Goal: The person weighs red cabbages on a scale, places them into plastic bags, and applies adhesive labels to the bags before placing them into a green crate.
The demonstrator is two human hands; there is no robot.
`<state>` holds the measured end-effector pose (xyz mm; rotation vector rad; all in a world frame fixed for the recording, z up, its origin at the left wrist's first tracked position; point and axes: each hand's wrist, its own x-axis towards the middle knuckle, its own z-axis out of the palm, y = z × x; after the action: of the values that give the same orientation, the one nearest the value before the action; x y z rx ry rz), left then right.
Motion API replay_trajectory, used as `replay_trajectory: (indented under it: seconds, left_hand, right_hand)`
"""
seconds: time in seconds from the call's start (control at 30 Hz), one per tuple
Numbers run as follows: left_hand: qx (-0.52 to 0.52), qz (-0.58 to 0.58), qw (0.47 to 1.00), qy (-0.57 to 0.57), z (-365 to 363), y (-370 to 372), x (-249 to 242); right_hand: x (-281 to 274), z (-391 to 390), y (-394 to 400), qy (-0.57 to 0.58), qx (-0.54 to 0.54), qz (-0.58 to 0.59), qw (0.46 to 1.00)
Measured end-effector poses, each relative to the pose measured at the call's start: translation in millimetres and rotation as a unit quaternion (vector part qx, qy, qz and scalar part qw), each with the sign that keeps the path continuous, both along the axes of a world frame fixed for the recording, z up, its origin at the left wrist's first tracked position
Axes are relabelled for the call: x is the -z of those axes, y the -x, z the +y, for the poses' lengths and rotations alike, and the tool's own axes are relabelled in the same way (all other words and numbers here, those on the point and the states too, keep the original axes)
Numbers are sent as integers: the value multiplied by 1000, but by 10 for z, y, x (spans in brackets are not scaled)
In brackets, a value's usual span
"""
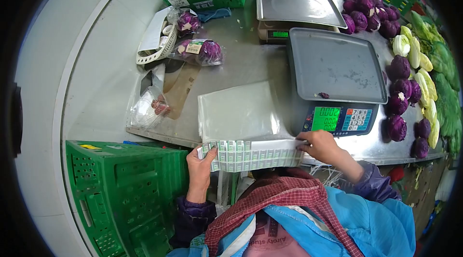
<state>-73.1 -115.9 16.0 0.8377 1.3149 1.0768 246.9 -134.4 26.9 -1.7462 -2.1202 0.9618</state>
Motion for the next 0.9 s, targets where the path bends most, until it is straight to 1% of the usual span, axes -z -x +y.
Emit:
replay_trajectory:
  seconds: [0.03, 0.07, 0.13, 0.17, 0.2, 0.23, 0.27, 0.3, 0.37, 0.47, 0.57, 0.7, 0.8, 0.87, 0.9]
  left_hand:
    - [8, 59, 998, 2, 12, -10, -3]
    - [9, 60, 998, 4, 27, -28, -10]
    - [40, 92, 995, -14, 57, -86, -38]
    - [41, 93, 995, -12, 70, -139, -77]
    - [47, 69, 996, -2, 87, -201, -131]
    - [52, 47, 997, 8, 102, -250, -158]
    - [51, 50, 997, 8, 115, -288, -153]
    - [58, 49, 997, 9, 130, -320, -145]
    - [59, 52, 997, 12, 160, -356, -149]
    - [52, 68, 996, 26, 211, -387, -168]
    - [58, 79, 995, 28, 253, -419, -182]
    - [56, 86, 994, 32, 320, -466, -193]
    - [71, 80, 993, 44, 389, -528, -237]
    - [86, 86, 991, 46, 441, -566, -245]
    - [94, 85, 991, 44, 478, -609, -267]
  right_hand:
    - [0, 10, -14, -27, -66, -82, 994]
    - [-17, 57, 9, -24, -66, -82, 994]
    - [-93, 264, 184, -125, -16, 91, 988]
    - [-135, 366, 298, -128, -29, 116, 984]
    - [-164, 472, 420, -120, -61, 150, 979]
    - [-137, 570, 540, -90, -88, 197, 972]
    - [-42, 671, 658, -91, -106, 260, 955]
    - [8, 753, 747, -43, -119, 259, 958]
    - [20, 854, 865, -71, -178, 253, 948]
    - [94, 862, 923, -67, -208, 241, 946]
    - [169, 888, 908, -95, -197, 246, 944]
    - [159, 910, 884, -96, -191, 247, 945]
    - [148, 921, 828, -137, -178, 249, 942]
    - [154, 908, 781, -197, -164, 232, 938]
    - [141, 915, 740, -200, -158, 228, 940]
